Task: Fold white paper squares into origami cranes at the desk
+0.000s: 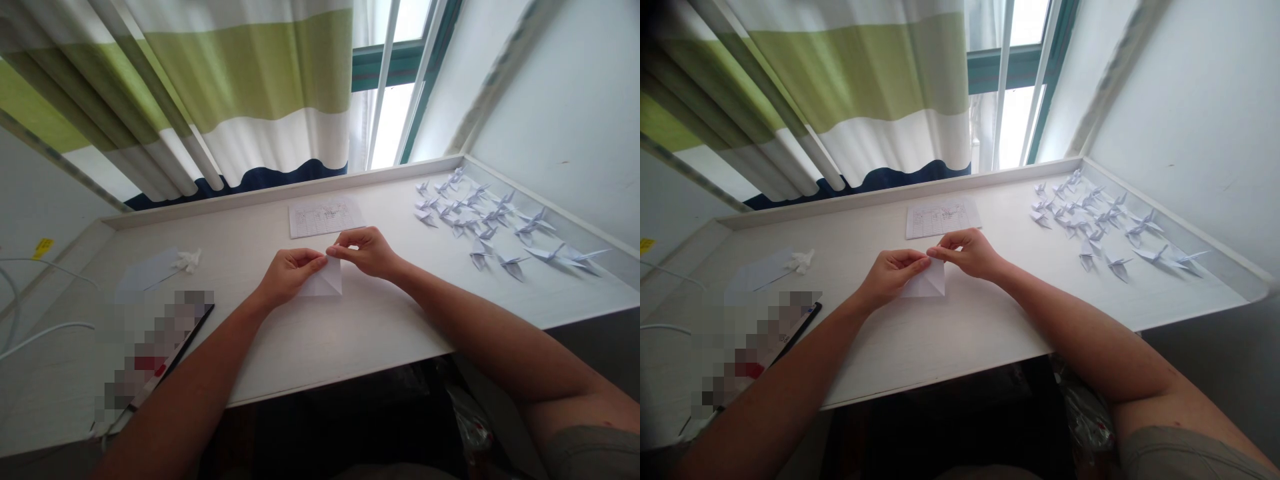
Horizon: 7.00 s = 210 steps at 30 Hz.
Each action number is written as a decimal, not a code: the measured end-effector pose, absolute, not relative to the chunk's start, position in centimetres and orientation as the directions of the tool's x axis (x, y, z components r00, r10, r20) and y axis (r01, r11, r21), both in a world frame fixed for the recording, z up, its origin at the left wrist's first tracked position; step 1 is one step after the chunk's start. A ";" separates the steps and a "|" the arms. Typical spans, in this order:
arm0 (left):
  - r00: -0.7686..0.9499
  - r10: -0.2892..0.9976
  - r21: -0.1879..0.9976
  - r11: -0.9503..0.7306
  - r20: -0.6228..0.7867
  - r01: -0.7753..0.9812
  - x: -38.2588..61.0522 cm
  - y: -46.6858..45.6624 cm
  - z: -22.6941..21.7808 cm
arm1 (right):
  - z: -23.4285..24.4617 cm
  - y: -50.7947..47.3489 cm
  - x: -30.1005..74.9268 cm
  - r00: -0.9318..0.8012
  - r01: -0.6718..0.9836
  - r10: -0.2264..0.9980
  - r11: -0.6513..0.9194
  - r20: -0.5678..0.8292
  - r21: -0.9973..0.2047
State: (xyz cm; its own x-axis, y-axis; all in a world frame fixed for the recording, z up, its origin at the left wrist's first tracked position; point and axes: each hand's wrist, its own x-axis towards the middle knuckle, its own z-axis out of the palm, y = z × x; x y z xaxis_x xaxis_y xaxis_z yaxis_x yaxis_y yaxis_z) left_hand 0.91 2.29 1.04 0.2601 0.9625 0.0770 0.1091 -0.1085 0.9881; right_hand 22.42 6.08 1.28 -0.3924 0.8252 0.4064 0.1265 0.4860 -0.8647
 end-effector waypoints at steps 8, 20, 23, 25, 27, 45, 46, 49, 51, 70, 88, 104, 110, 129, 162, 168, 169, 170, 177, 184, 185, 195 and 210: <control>0.264 0.956 0.980 -0.162 0.127 0.112 1.2 2.2 1.2 | 1.2 6.1 22.3 -0.360 0.070 0.857 0.419 0.369 -0.905; 0.244 0.962 0.972 -0.169 0.126 0.162 1.2 2.0 1.4 | 1.4 6.0 22.2 -0.355 0.086 0.868 0.401 0.348 -0.912; 0.227 0.967 0.978 -0.153 0.118 0.142 1.3 2.0 1.4 | 1.5 6.1 22.3 -0.325 0.077 0.877 0.398 0.354 -0.914; 0.208 0.972 0.983 -0.139 0.111 0.123 1.3 2.1 1.2 | 1.5 6.4 22.4 -0.276 0.024 0.903 0.348 0.329 -0.937; 0.186 0.977 0.987 -0.127 0.106 0.103 1.2 2.2 1.1 | 1.4 6.7 22.5 -0.252 -0.045 0.926 0.278 0.280 -0.960; 0.287 0.958 0.988 -0.026 -0.020 0.153 1.1 1.9 1.1 | 1.1 6.6 22.3 -0.407 0.073 0.869 0.338 0.281 -0.939; 0.285 0.958 0.987 -0.025 -0.022 0.159 1.1 2.0 1.1 | 1.1 6.6 22.3 -0.411 0.072 0.872 0.322 0.266 -0.944; 0.273 0.962 0.988 -0.046 0.004 0.148 1.1 2.0 0.8 | 0.9 6.6 22.2 -0.461 0.070 0.863 0.267 0.206 -0.961; 0.267 0.963 0.989 -0.068 0.031 0.128 1.2 2.1 0.7 | 0.9 6.5 22.1 -0.499 0.053 0.848 0.237 0.180 -0.970; 0.348 0.930 0.989 0.080 -0.120 0.128 1.0 1.9 1.4 | 1.8 5.7 21.7 -0.435 -0.104 0.881 0.158 0.188 -0.982; 0.432 0.897 0.992 0.053 -0.096 0.111 0.8 2.0 1.6 | 1.3 7.3 22.5 -0.127 -0.165 0.953 0.254 0.276 -0.953; 0.401 0.914 0.989 -0.004 -0.056 0.148 0.8 2.0 1.8 | 1.5 8.0 23.1 -0.031 -0.145 0.960 0.273 0.280 -0.951; 0.354 0.935 0.984 -0.061 -0.002 0.167 0.7 2.1 1.7 | 1.2 8.1 23.2 -0.209 -0.207 0.961 0.137 0.180 -0.969; 0.337 0.941 0.975 -0.084 0.010 0.206 0.4 2.3 1.3 | 1.2 8.4 23.5 -0.272 -0.204 0.949 0.104 0.158 -0.974; 0.322 0.945 0.997 0.035 -0.055 0.066 0.2 2.7 1.2 | 1.3 8.8 24.4 -0.500 -0.211 0.853 0.047 0.149 -0.976; 0.343 0.937 0.998 0.044 -0.059 0.052 0.2 2.8 1.0 | 1.2 9.1 24.9 -0.560 -0.264 0.808 0.035 0.183 -0.964; 0.347 0.936 0.998 0.049 -0.061 0.043 0.2 2.8 0.9 | 1.1 9.2 24.9 -0.565 -0.268 0.804 0.035 0.186 -0.963; 0.354 0.933 0.998 0.057 -0.064 0.030 0.2 2.8 0.9 | 1.1 9.2 25.0 -0.567 -0.273 0.801 0.034 0.189 -0.961; 0.423 0.900 0.988 0.144 -0.108 -0.055 -0.1 2.9 1.2 | 0.9 9.1 24.8 -0.562 -0.289 0.801 0.041 0.204 -0.956; 0.506 0.837 0.978 0.185 -0.209 0.098 0.2 2.6 0.7 | 0.8 8.8 24.0 -0.477 -0.184 0.866 0.072 0.153 -0.980; 0.465 0.864 0.979 0.145 -0.195 0.141 0.4 2.5 0.6 | 0.8 8.7 23.8 -0.441 -0.146 0.886 0.090 0.146 -0.985; 0.159 0.959 0.909 -0.273 0.233 0.315 2.1 1.7 0.2 | 1.0 5.7 21.1 -0.301 0.112 0.940 0.203 0.162 -0.973; 0.085 0.995 0.990 0.055 -0.044 -0.129 1.9 2.4 0.4 | 1.3 7.7 23.4 -0.506 -0.090 0.862 -0.025 0.024 -0.996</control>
State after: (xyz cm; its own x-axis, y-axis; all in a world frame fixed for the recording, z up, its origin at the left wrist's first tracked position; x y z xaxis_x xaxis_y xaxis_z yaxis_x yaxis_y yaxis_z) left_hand 1.86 2.37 0.40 0.0855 0.9954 -0.0436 -0.1294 0.0545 0.9901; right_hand 23.38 7.67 1.34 -0.5063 0.8620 0.0242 -0.0904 -0.0251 -0.9956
